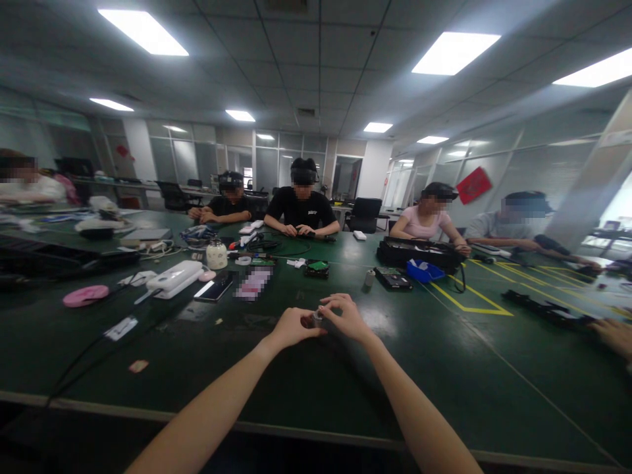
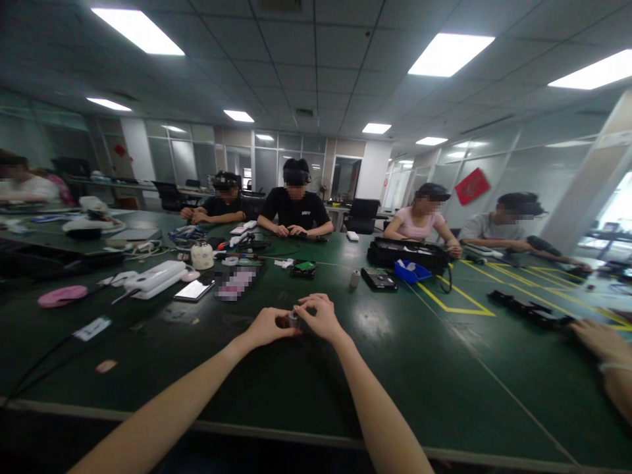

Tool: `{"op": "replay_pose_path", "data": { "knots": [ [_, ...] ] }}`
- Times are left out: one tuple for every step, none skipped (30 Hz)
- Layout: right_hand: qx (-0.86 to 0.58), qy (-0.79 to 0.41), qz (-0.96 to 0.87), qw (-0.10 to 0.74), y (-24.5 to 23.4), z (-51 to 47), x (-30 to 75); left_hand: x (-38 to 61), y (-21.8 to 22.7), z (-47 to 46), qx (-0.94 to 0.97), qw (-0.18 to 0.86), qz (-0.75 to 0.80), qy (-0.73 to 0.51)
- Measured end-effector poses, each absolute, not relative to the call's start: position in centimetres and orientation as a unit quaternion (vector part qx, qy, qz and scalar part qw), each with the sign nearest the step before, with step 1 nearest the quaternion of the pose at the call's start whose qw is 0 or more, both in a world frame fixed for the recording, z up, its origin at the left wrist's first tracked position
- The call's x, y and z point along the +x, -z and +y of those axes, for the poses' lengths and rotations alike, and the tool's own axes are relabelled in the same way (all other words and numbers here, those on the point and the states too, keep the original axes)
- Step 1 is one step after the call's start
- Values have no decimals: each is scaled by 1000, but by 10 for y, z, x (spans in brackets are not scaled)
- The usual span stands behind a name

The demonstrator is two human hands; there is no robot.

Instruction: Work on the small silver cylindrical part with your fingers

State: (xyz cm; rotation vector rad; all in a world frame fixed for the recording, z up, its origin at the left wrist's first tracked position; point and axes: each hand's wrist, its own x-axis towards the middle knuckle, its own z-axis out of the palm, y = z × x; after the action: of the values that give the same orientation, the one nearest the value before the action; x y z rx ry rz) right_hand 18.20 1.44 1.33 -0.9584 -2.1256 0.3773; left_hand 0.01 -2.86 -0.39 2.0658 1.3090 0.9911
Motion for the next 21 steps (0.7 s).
{"op": "replay_pose_path", "data": {
  "knots": [
    [-372,-151,-830,387,-13,15,182,0,4,-29,757,252,479,-366],
    [-368,-154,-830,391,-14,15,183,0,3,-29,757,254,477,-368],
    [-363,-156,-830,393,-14,14,183,0,3,-30,756,256,474,-371],
    [-360,-160,-831,393,-15,14,184,0,3,-30,757,257,471,-373],
    [-356,-163,-832,393,-16,13,184,0,2,-30,758,258,467,-375],
    [-353,-167,-833,392,-17,13,185,-1,2,-31,760,258,464,-375],
    [-349,-170,-834,391,-17,12,185,-1,2,-31,761,257,463,-375],
    [-345,-173,-836,391,-18,12,186,-1,2,-31,761,256,464,-374],
    [-343,-174,-837,390,-18,11,187,-2,1,-31,762,254,465,-372],
    [-341,-174,-838,389,-19,11,187,-2,1,-31,762,252,468,-370],
    [-339,-174,-839,389,-19,11,188,-2,1,-31,762,250,471,-367],
    [-338,-174,-840,388,-19,10,188,-2,1,-31,763,249,472,-365],
    [-337,-175,-840,387,-20,10,188,-2,1,-30,764,248,472,-364],
    [-335,-175,-841,387,-20,10,188,-2,2,-30,764,247,471,-364],
    [-332,-175,-842,387,-20,10,189,-2,2,-30,764,245,472,-366],
    [-329,-174,-843,388,-20,10,189,-2,2,-30,764,243,472,-368],
    [-327,-172,-844,390,-20,10,189,-2,2,-30,763,242,471,-371],
    [-324,-168,-844,392,-20,10,189,-2,2,-30,763,243,469,-373],
    [-323,-163,-845,395,-20,11,188,-2,2,-30,764,246,465,-374],
    [-322,-158,-845,397,-19,11,188,-2,2,-30,764,249,461,-376],
    [-322,-153,-846,396,-19,11,188,-2,3,-30,766,251,457,-376]
  ]
}}
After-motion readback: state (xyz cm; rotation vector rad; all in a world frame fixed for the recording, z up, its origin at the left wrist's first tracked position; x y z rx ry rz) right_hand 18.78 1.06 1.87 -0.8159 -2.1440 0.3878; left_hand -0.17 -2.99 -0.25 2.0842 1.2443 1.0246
